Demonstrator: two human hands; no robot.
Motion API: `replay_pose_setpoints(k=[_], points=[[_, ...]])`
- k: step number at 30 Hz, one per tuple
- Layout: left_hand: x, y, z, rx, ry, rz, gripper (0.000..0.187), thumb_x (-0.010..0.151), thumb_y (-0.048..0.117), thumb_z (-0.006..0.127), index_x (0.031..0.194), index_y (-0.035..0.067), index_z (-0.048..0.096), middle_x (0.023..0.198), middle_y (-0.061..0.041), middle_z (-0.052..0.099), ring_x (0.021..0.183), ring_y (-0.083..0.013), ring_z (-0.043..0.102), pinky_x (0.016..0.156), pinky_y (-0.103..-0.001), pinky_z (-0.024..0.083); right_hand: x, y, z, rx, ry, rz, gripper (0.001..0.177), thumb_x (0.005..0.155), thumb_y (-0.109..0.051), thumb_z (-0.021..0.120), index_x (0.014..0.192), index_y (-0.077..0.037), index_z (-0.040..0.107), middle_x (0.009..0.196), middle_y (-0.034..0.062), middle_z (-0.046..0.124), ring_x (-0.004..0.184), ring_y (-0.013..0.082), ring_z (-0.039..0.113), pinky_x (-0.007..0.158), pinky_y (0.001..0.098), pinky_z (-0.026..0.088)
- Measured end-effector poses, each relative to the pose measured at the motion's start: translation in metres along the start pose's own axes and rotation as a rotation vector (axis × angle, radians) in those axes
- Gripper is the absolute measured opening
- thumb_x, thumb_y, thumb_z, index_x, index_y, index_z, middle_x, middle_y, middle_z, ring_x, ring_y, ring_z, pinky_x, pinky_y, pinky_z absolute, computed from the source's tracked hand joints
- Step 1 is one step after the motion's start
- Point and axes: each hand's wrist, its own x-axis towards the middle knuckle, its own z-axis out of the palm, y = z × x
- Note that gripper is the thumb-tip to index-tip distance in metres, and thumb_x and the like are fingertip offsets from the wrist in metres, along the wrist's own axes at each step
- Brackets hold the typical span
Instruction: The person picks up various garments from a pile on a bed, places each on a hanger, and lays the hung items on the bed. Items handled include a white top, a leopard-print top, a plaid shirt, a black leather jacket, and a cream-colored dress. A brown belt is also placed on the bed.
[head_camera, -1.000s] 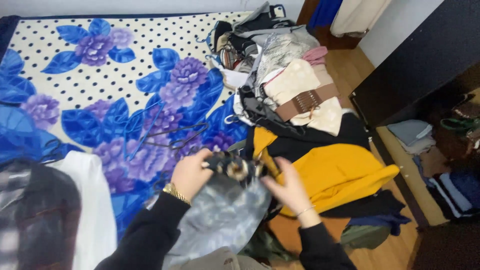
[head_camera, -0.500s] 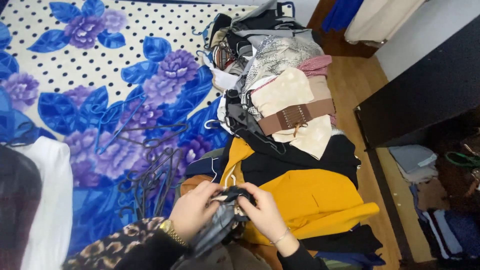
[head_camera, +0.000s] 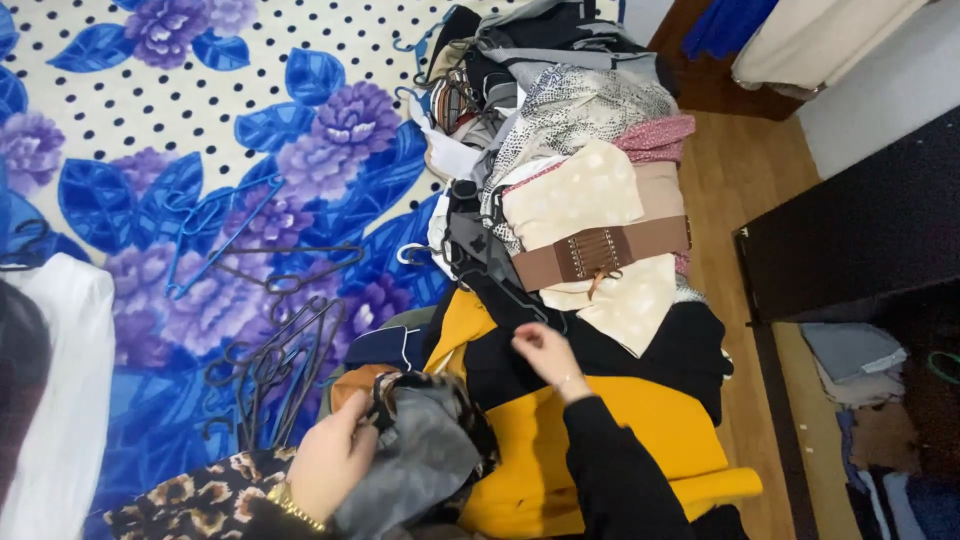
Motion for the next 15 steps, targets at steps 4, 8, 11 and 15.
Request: replay_pose_setpoints(k=[4, 8, 11, 15], points=[[0.001, 0.015, 0.013, 0.068, -0.086, -0.03, 0.041, 0.082, 0.028, 0.049, 0.122, 0.023, 0.058, 0.081, -0.007, 0.076, 0.074, -0.03, 0.073, 0.069, -0.047, 0.055, 0.072, 0.032, 0.0, -0.35, 0.026, -0.101, 0.045, 0.089, -0.024, 0.061, 0.132, -0.011, 0.064, 0.136, 0.012, 0.062, 0.128, 0.0303, 0.058, 0.112, 0.0408, 0.042], [0.001, 0.022, 0.013, 0.034, -0.178, -0.013, 0.028, 0.085, 0.024, 0.045, 0.108, 0.022, 0.06, 0.075, -0.004, 0.07, 0.072, -0.029, 0.069, 0.067, -0.044, 0.051, 0.101, 0.05, 0.02, -0.417, -0.073, 0.038, 0.067, 0.09, -0.027, 0.061, 0.151, -0.007, 0.042, 0.154, 0.0164, 0.045, 0.138, 0.0355, 0.049, 0.114, 0.0467, 0.041], [0.0, 0.013, 0.016, 0.029, -0.178, -0.019, 0.025, 0.086, 0.024, 0.046, 0.107, 0.022, 0.059, 0.072, -0.005, 0.068, 0.069, -0.0298, 0.067, 0.066, -0.044, 0.05, 0.093, 0.042, 0.026, -0.475, -0.03, 0.15, 0.058, 0.087, -0.035, 0.062, 0.14, -0.015, 0.049, 0.143, 0.0135, 0.05, 0.131, 0.0369, 0.052, 0.102, 0.0536, 0.047], [-0.001, 0.002, 0.019, 0.019, -0.137, -0.012, 0.011, 0.084, 0.022, 0.047, 0.093, 0.019, 0.054, 0.06, -0.007, 0.059, 0.057, -0.031, 0.059, 0.06, -0.045, 0.043, 0.052, 0.005, 0.024, -0.352, 0.322, -0.089, 0.032, 0.096, -0.031, 0.059, 0.072, -0.012, 0.048, 0.073, 0.0082, 0.057, 0.07, 0.0307, 0.059, 0.063, 0.0471, 0.044]])
